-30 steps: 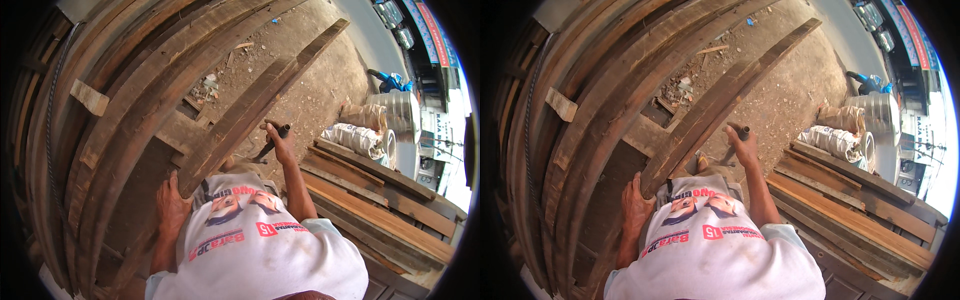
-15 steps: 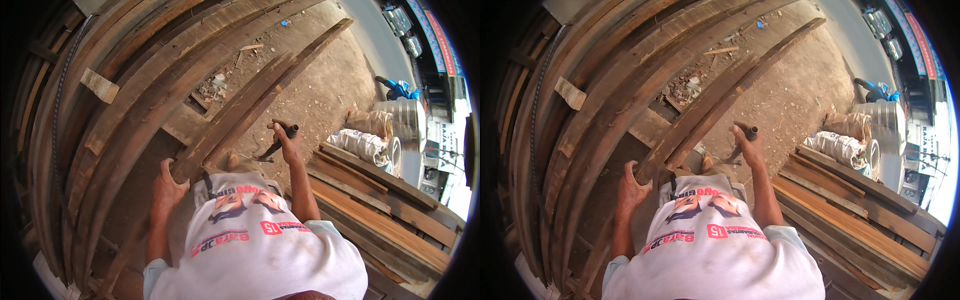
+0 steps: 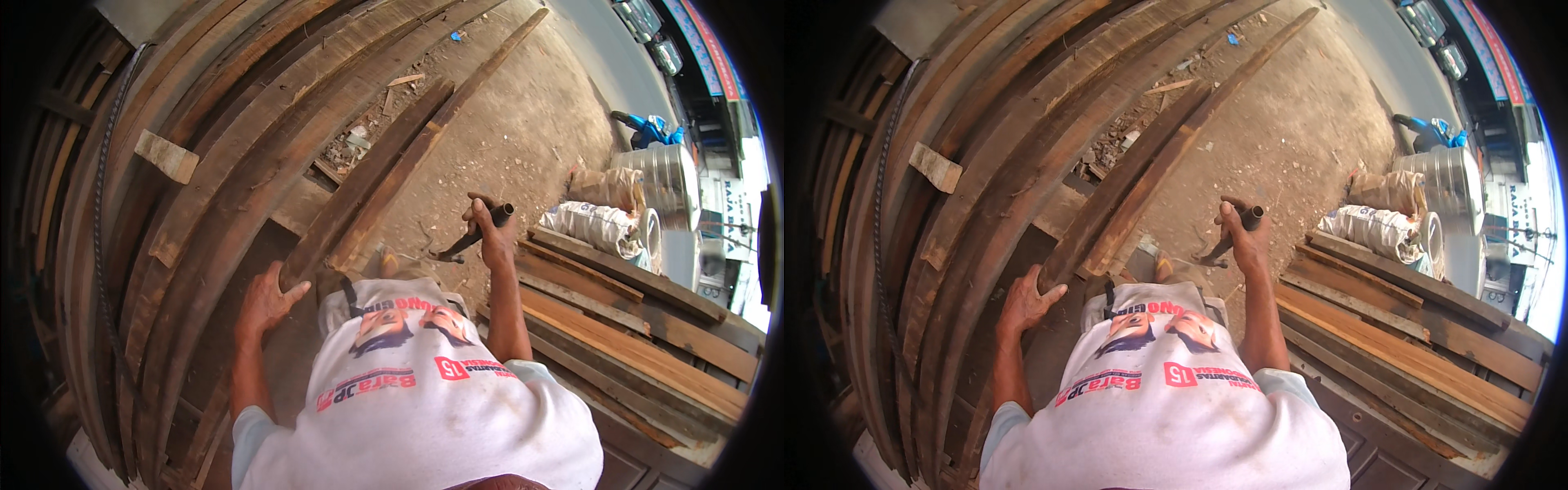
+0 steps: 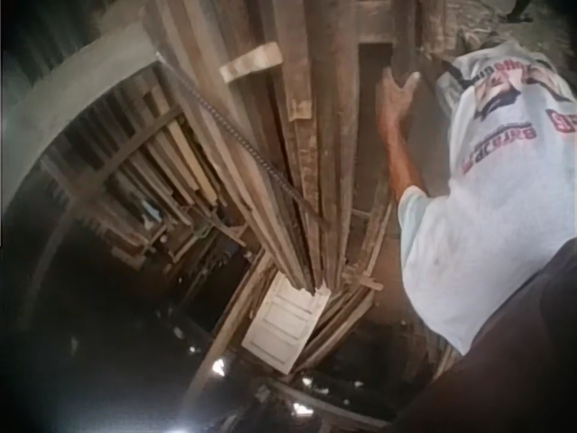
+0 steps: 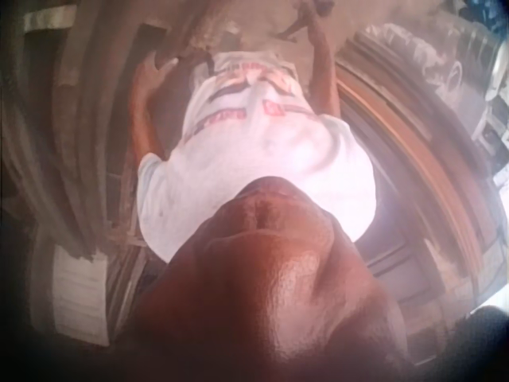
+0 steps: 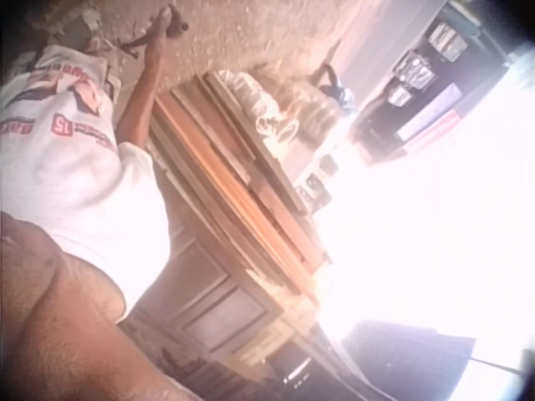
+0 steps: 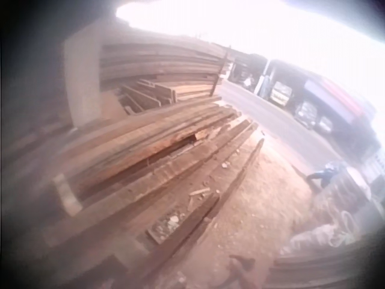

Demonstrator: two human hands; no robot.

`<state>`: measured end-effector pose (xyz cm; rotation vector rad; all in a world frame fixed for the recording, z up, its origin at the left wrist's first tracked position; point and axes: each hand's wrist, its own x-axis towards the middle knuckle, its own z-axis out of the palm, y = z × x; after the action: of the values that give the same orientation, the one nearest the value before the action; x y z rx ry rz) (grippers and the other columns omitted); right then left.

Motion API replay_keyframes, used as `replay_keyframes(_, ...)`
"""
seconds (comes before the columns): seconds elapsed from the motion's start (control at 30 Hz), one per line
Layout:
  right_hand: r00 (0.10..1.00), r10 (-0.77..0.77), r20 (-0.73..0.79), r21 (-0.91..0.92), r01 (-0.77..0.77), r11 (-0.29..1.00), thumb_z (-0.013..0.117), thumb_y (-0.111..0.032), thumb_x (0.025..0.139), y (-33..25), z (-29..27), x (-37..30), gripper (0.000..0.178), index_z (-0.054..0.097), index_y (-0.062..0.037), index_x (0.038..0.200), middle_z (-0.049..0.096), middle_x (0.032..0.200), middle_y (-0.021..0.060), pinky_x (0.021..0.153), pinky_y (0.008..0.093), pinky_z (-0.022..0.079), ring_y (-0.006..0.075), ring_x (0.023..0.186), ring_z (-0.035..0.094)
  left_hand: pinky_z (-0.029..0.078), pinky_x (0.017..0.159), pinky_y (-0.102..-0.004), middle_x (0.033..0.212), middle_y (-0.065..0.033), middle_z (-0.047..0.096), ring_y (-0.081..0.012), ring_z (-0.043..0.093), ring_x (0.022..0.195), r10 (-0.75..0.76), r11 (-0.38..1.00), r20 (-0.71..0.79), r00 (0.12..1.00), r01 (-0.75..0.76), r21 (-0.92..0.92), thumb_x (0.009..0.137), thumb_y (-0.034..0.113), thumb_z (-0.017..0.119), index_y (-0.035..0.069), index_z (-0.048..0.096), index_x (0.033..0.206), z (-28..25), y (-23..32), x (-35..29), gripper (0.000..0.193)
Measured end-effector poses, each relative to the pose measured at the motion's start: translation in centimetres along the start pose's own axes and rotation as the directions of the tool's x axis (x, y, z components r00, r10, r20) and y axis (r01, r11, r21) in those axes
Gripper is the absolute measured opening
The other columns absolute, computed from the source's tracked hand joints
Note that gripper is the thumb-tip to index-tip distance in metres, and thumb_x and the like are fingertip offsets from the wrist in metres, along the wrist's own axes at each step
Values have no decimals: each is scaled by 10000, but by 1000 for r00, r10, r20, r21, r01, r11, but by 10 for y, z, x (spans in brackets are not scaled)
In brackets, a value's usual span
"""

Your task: The person uses a hammer to drive nails into a stack of wooden planks. They repeatedly position nails and strike them with the hammer, occasionally adjusting the planks and removing a metal rod from the stack.

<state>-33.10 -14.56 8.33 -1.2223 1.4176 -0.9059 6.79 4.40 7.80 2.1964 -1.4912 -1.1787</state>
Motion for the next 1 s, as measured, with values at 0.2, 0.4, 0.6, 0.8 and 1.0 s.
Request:
replay_keyframes(0.2, 996, -90, 9, 89, 89, 992, 747, -403, 975, -30, 13, -5, 589, 650, 129, 1209, 647, 738, 60, 607, 280, 453, 132, 606, 570, 457, 1090, -459, 1315, -326, 661, -403, 602, 1318, -45, 989, 149, 988, 65, -134, 890, 809, 578, -95, 598, 1358, -9, -79, 44, 1017)
replay_keyframes(0.4, 917, -398, -36, 247, 394, 885, 675, -407, 1027, -92, 4, -14, 562, 609, 121, 1207, 511, 663, 12, 578, 289, 443, 134, 561, 506, 454, 1060, -451, 1227, -268, 698, -378, 643, 1218, -18, 984, 239, 971, 60, -169, 973, 802, 440, -92, 642, 1266, -25, -73, 53, 962)
replay_keyframes(0.6, 650, -745, -149, 509, 696, 506, 559, -901, 821, -183, -17, -20, 999, 653, 10, 1218, 466, 666, -29, 588, 288, 378, 102, 552, 462, 424, 1105, -442, 1285, -267, 659, -409, 604, 1268, -5, 944, -86, 996, -23, -329, 1018, 753, 379, -75, 592, 1341, -18, -46, 37, 913)
replay_keyframes(0.8, 430, -902, 25, 606, 711, 356, 538, -967, 770, -211, 35, -26, 1055, 658, 1, 1171, 502, 703, -10, 628, 305, 397, 122, 589, 505, 402, 1134, -513, 1443, -253, 544, -445, 493, 1382, 323, 901, -573, 753, -429, -57, 955, 448, 692, -28, 487, 1469, -20, 61, 25, 729)
replay_keyframes(1.0, 412, -887, 207, 617, 649, 445, 734, -786, 799, -143, 110, -14, 868, 689, 57, 998, 619, 761, 104, 702, 440, 509, 281, 704, 629, 408, 1124, -538, 1432, -233, 541, -457, 476, 1390, 619, 737, -613, 490, -631, 241, 836, 222, 809, 1, 473, 1471, 5, 144, 56, 752)
